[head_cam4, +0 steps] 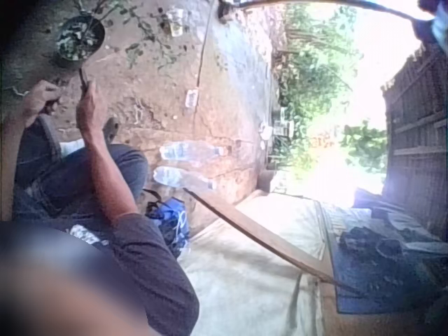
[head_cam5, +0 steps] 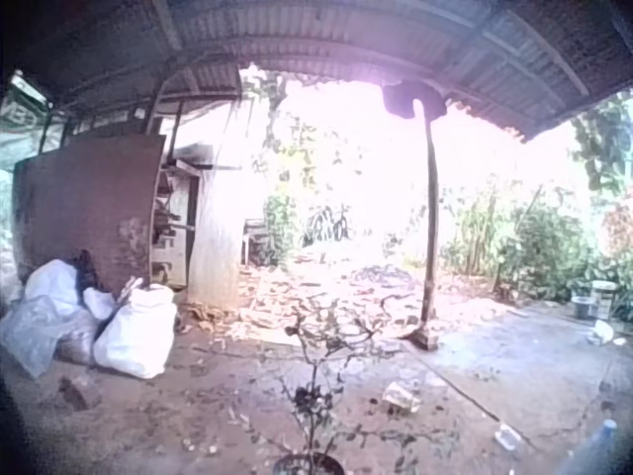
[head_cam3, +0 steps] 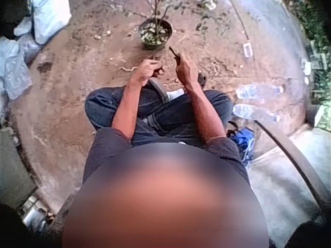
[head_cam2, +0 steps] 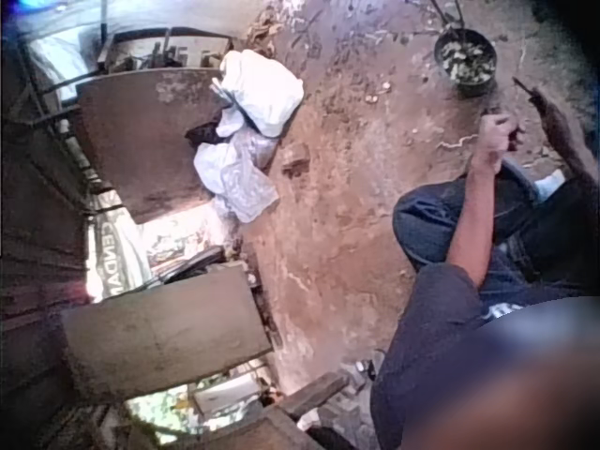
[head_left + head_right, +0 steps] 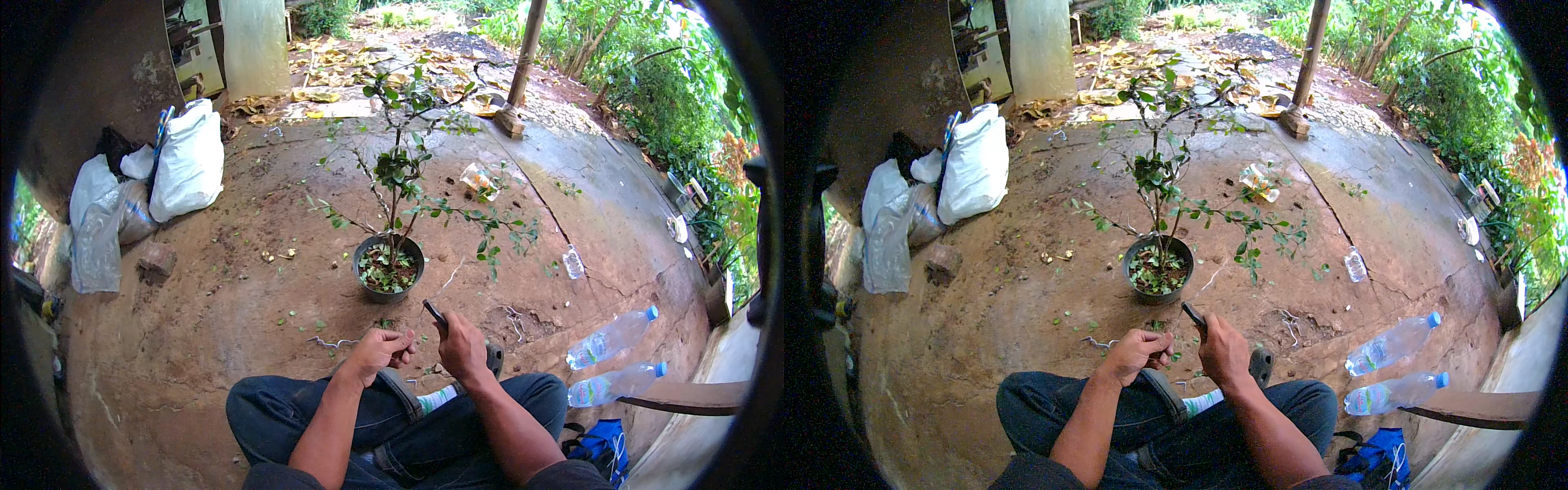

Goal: The person sits on the floor and uses pliers to wrap wire around the branches of a potted plant. They adjust the wire and branches by hand to shape the plant.

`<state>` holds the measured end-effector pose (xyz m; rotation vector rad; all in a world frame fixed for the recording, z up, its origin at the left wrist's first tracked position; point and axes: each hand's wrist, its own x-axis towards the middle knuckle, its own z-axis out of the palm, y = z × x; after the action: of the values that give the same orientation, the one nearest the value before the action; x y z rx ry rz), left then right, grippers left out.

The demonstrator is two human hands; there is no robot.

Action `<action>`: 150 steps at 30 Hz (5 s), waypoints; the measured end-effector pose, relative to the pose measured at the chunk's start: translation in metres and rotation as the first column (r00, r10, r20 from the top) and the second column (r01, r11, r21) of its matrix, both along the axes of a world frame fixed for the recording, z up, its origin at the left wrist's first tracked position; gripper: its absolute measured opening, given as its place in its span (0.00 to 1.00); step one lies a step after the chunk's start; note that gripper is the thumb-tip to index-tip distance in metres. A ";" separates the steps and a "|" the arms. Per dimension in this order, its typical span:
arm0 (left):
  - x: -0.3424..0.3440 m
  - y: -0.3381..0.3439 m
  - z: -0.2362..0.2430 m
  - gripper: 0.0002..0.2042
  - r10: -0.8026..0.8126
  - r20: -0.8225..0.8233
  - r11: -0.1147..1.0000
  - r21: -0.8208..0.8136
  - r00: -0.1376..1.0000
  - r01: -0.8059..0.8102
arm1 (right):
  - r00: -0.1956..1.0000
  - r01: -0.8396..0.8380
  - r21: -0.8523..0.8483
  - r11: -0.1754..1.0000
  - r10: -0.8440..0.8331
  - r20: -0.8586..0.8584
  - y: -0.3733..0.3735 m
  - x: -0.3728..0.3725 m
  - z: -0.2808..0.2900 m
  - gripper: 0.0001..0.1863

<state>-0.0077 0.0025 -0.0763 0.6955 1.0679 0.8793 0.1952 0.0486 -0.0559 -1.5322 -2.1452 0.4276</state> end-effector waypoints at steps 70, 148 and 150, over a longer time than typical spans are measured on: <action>-0.005 -0.001 0.049 0.08 0.332 -0.643 0.876 0.482 0.690 0.028 | 0.684 -0.496 -0.523 0.694 -0.058 -0.727 0.018 -0.003 -0.008 0.23; 0.011 0.138 0.043 0.07 0.678 -0.238 0.549 0.793 0.695 -0.264 | 0.579 -0.233 -0.560 0.795 -0.349 -0.737 0.142 -0.058 0.036 0.10; 0.007 0.135 0.048 0.07 0.693 -0.252 0.535 0.809 0.675 -0.246 | 0.586 -0.219 -0.570 0.792 -0.360 -0.726 0.142 -0.056 0.033 0.10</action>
<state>-0.0003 0.1370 -0.0278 1.4279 1.4885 1.7429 0.1392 0.1908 -0.0227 -1.2812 -1.2025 1.5911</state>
